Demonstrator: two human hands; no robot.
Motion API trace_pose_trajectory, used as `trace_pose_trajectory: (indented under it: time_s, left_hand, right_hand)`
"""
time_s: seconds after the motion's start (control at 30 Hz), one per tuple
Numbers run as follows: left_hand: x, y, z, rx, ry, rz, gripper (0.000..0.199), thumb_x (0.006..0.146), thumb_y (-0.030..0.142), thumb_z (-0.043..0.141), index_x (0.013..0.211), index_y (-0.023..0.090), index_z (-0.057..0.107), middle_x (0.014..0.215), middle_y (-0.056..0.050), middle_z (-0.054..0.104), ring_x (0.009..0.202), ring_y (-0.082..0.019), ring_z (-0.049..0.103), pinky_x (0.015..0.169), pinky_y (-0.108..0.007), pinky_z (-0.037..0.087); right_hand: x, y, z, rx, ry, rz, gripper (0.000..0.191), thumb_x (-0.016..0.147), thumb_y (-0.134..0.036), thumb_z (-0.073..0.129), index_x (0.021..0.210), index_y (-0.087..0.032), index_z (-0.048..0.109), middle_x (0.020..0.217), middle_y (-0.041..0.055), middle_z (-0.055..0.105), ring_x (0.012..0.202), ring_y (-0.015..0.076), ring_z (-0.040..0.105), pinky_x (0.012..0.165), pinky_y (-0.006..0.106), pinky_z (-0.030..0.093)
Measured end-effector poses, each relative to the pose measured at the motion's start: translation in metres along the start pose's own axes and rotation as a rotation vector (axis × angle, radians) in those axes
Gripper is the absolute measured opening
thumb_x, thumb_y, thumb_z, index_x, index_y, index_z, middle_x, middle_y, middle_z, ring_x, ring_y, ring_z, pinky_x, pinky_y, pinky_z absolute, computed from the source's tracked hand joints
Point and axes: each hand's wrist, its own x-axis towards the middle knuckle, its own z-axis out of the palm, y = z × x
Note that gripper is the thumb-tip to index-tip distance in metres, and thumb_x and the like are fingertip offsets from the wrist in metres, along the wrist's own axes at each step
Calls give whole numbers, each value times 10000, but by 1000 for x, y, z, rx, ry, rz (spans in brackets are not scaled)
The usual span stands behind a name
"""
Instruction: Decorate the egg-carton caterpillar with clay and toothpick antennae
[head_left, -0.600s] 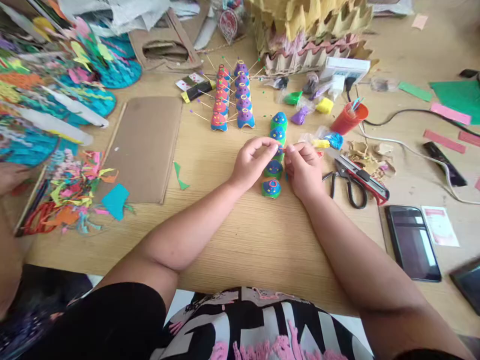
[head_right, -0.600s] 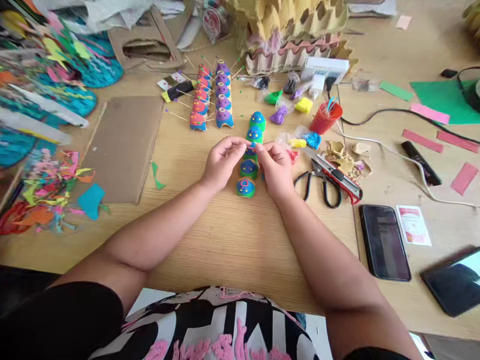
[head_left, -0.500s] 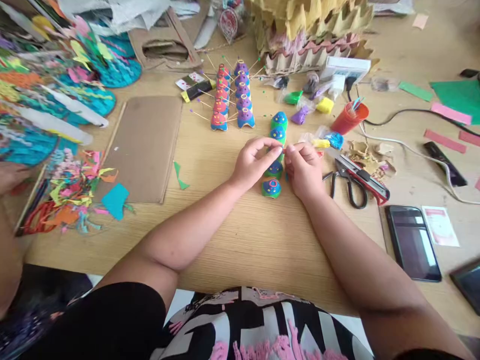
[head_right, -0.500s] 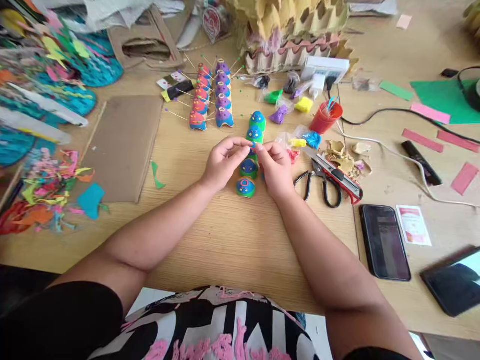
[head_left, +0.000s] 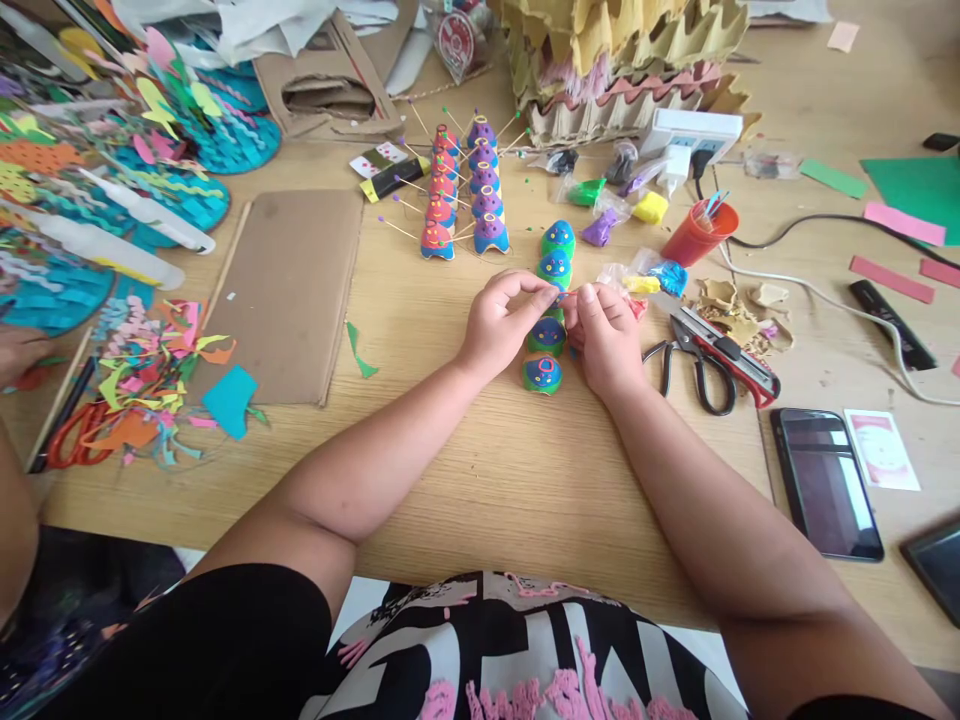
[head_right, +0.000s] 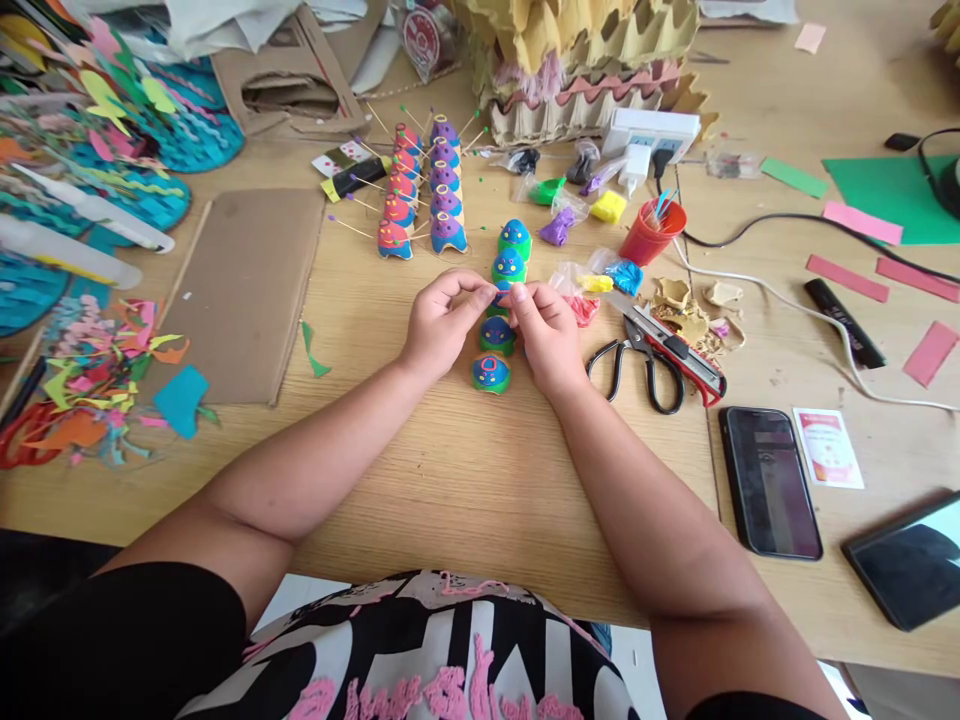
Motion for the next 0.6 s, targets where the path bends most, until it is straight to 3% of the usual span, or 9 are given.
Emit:
trace_pose_trajectory:
  time_s: [0.13, 0.43, 0.6]
  left_hand:
    - [0, -2, 1, -37, 31, -25, 325, 923, 544, 734, 868, 224, 734, 910, -21, 738, 941, -160, 686, 937, -315, 523]
    - [0, 4, 0, 28, -33, 23, 340, 950, 560, 691, 878, 231, 742, 959, -39, 761, 981, -173, 692, 976, -338, 520]
    - [-1, 2, 1, -9, -7, -32, 363, 947, 597, 678, 939, 239, 743, 1012, -44, 775, 1027, -183, 700, 992, -342, 520]
  right_hand:
    - [-1, 0, -1, 34, -11, 18, 505, 827, -723, 731, 796, -242, 580, 658, -51, 467, 537, 75, 376, 475, 246, 295]
    - [1, 3, -1, 99, 6, 22, 430, 846, -655, 757, 845, -248, 616, 665, -59, 498, 528, 69, 365, 469, 236, 276]
    - [1, 2, 0, 140, 23, 36, 430, 815, -637, 797, 833, -244, 625, 646, -64, 499, 514, 64, 348, 460, 239, 245]
